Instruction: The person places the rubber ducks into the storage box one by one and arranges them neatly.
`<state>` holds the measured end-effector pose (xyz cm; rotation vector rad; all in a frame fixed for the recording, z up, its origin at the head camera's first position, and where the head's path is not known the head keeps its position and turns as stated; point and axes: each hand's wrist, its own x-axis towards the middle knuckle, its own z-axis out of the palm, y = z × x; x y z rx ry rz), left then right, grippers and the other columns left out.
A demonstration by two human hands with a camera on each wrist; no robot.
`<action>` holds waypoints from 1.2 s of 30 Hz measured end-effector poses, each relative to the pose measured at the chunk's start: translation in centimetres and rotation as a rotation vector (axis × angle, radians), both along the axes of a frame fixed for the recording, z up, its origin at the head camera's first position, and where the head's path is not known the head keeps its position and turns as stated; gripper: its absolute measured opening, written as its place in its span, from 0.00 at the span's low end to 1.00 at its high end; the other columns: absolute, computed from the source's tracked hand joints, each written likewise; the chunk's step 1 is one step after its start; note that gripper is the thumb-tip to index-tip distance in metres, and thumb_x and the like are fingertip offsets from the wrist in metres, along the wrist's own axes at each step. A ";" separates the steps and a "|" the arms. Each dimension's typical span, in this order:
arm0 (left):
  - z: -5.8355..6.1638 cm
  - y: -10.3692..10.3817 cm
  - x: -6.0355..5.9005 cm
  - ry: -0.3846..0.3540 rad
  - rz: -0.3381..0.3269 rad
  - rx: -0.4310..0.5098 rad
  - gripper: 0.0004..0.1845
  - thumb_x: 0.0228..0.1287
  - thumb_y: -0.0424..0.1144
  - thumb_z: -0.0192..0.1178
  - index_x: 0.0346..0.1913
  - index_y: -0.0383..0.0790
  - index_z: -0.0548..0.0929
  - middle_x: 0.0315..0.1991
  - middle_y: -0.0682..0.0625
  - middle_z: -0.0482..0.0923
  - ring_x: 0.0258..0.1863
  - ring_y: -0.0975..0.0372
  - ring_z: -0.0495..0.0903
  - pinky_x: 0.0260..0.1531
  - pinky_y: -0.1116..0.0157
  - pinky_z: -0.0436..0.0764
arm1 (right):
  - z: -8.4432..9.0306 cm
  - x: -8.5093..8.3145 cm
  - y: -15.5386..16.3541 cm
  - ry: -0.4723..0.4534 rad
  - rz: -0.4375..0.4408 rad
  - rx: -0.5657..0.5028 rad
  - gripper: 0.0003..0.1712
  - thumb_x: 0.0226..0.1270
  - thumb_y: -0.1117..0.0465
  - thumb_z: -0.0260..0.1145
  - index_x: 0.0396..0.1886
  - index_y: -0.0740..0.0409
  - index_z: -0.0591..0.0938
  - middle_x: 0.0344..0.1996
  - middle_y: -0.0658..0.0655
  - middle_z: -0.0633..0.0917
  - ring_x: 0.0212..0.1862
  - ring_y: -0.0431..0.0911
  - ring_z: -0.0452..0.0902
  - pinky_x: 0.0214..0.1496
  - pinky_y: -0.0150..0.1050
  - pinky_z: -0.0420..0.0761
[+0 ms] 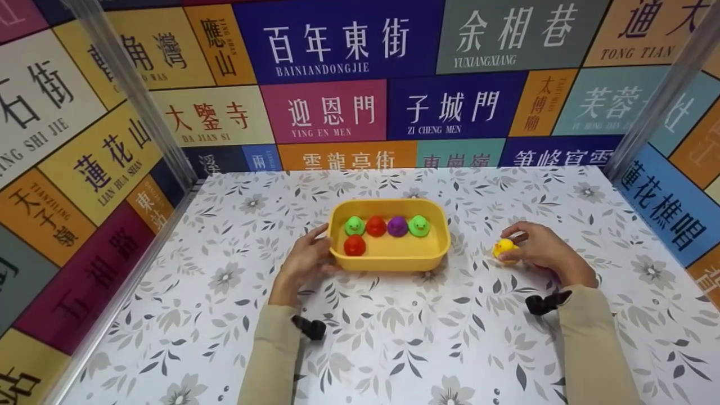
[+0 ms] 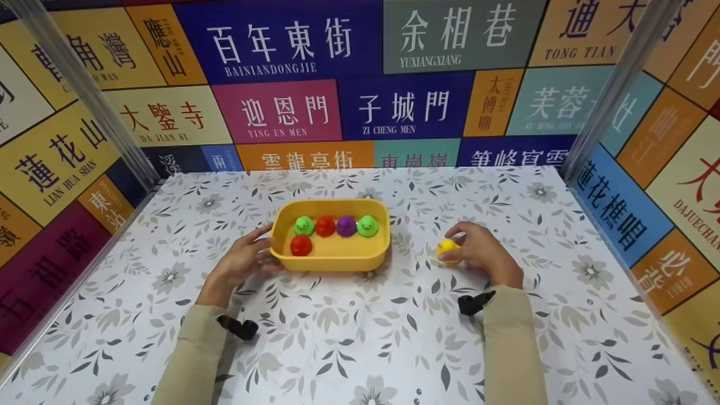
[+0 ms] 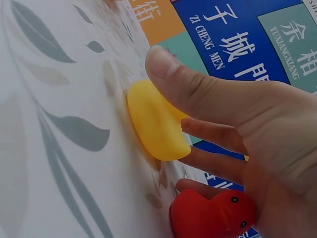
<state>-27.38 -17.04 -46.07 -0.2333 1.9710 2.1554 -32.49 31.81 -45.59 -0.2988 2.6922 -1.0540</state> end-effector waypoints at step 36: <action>0.1 0.0 0.1 0.018 -0.018 -0.037 0.28 0.76 0.36 0.51 0.77 0.45 0.63 0.67 0.34 0.73 0.39 0.53 0.84 0.27 0.66 0.85 | 3.7 1.1 -5.0 0.265 -0.064 -0.060 0.28 0.64 0.46 0.72 0.56 0.58 0.79 0.56 0.61 0.80 0.57 0.57 0.77 0.47 0.27 0.77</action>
